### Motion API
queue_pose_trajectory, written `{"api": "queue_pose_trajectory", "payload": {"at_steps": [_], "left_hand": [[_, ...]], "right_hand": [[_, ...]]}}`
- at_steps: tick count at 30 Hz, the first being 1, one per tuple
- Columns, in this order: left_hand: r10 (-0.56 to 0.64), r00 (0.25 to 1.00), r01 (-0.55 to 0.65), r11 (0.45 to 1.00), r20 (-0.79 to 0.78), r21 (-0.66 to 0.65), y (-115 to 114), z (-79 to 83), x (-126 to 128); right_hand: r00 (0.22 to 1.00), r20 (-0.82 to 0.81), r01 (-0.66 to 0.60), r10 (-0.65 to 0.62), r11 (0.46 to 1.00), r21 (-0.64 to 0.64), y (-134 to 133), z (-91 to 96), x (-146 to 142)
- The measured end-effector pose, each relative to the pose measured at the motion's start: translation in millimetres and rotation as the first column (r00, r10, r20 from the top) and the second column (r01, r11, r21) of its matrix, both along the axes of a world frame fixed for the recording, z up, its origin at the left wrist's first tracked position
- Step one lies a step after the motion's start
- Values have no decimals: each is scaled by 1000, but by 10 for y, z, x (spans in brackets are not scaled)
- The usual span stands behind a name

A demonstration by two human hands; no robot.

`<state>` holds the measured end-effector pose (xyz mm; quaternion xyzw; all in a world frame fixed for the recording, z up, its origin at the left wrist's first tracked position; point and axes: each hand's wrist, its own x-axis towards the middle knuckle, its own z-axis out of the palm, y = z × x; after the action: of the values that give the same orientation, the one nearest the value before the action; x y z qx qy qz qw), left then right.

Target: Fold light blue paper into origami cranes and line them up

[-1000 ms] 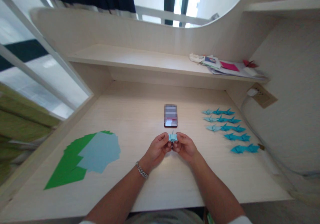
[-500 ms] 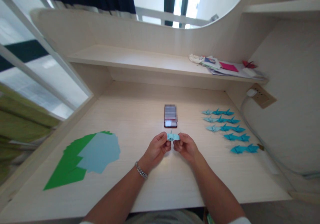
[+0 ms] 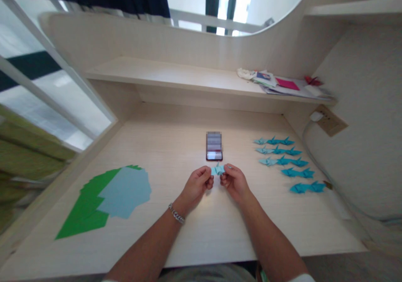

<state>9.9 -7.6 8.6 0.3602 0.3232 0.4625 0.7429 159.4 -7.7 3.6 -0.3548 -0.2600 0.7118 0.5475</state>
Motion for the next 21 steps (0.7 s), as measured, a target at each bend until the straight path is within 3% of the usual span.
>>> {"api": "queue_pose_trajectory", "payload": {"at_steps": [5, 11, 21], "left_hand": [[-20, 980, 35, 997, 198, -69, -16, 6, -1], [-20, 948, 56, 993, 318, -104, -30, -26, -6], [-22, 942, 66, 991, 335, -120, -29, -14, -5]], "right_hand": [[998, -58, -1, -1, 1000, -24, -6, 13, -28], [995, -101, -12, 8, 999, -36, -17, 8, -44], [994, -106, -13, 11, 1000, -16, -17, 15, -13]]}}
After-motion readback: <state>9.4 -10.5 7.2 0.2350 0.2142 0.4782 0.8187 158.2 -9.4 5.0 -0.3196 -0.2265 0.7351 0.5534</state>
